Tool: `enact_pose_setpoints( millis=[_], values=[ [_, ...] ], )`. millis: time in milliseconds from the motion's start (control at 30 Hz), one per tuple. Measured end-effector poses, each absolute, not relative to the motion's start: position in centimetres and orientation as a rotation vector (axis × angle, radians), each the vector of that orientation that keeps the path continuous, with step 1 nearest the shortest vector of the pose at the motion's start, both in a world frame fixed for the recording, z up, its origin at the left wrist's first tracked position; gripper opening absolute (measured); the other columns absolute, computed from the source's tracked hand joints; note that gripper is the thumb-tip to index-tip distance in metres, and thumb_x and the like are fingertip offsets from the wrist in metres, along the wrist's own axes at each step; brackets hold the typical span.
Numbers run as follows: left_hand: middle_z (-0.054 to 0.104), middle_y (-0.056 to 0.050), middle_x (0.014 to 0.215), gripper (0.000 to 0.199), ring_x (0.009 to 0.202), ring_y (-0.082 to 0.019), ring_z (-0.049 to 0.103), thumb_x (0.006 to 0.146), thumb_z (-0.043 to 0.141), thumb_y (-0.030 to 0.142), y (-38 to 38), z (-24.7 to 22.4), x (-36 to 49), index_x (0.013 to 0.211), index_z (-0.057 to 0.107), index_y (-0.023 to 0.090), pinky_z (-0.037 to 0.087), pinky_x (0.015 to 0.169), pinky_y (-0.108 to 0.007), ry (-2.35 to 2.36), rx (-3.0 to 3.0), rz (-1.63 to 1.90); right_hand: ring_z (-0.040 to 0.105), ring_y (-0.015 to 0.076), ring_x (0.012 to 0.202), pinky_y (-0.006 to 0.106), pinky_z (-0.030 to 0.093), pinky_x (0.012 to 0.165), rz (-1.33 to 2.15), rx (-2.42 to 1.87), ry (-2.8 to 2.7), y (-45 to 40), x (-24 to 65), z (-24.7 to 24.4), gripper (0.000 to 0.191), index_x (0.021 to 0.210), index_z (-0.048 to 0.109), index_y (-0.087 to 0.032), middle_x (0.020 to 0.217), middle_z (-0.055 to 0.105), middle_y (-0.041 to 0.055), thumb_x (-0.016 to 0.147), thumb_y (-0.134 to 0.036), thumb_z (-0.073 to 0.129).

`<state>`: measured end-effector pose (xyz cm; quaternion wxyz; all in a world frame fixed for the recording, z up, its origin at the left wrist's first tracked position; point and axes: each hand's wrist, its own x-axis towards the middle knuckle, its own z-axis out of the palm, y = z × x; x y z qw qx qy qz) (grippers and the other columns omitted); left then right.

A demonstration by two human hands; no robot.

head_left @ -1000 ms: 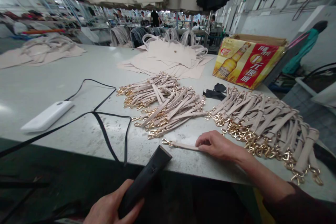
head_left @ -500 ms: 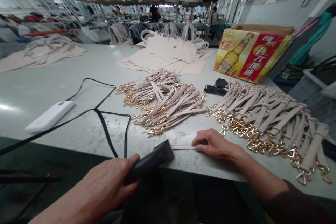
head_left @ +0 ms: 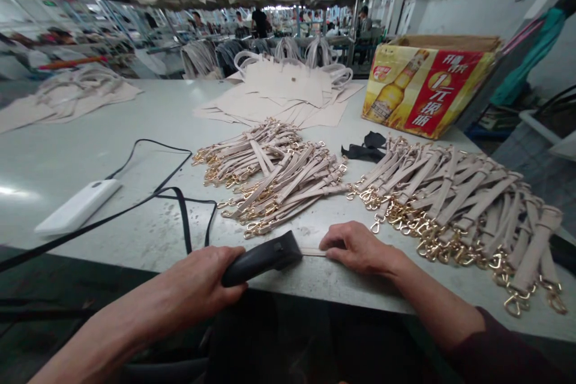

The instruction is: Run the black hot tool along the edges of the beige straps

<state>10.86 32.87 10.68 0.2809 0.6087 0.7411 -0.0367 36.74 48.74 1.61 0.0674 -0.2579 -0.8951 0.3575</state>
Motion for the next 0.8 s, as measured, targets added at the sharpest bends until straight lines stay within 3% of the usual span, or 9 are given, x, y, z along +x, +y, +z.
enact_pose_setpoints(
  millis=[267, 467, 800],
  values=[
    [0.071, -0.001, 0.074, 0.026, 0.071, -0.02, 0.066, 0.076, 0.051, 0.029, 32.4, 12.0, 10.9, 0.089, 0.071, 0.02, 0.04, 0.062, -0.025, 2.05, 1.552, -0.226, 0.063, 0.0184, 0.083, 0.028, 0.039, 0.073, 0.985, -0.747, -2.794, 48.8, 36.5, 2.2, 0.021, 0.099, 0.075, -0.023, 0.094, 0.073, 0.0034, 0.082, -0.019, 0.064],
    [0.069, 0.002, 0.071, 0.021, 0.065, -0.017, 0.064, 0.075, 0.052, 0.027, 33.5, 10.5, 12.1, 0.087, 0.069, 0.023, 0.039, 0.059, -0.023, 1.989, 1.614, -0.065, 0.062, 0.0176, 0.084, 0.027, 0.039, 0.073, 0.974, -0.743, -2.789, 48.9, 36.4, 2.2, 0.022, 0.1, 0.075, -0.022, 0.093, 0.072, 0.003, 0.083, -0.016, 0.063],
    [0.066, 0.001, 0.062, 0.029, 0.06, -0.018, 0.062, 0.076, 0.054, 0.041, 31.4, 10.5, 9.3, 0.082, 0.069, 0.017, 0.039, 0.055, -0.023, 2.191, 1.424, -0.024, 0.061, 0.0152, 0.08, 0.026, 0.038, 0.072, 0.987, -0.756, -2.737, 48.9, 36.5, 1.6, 0.022, 0.097, 0.075, -0.024, 0.091, 0.07, 0.0005, 0.081, -0.015, 0.063]
  ],
)
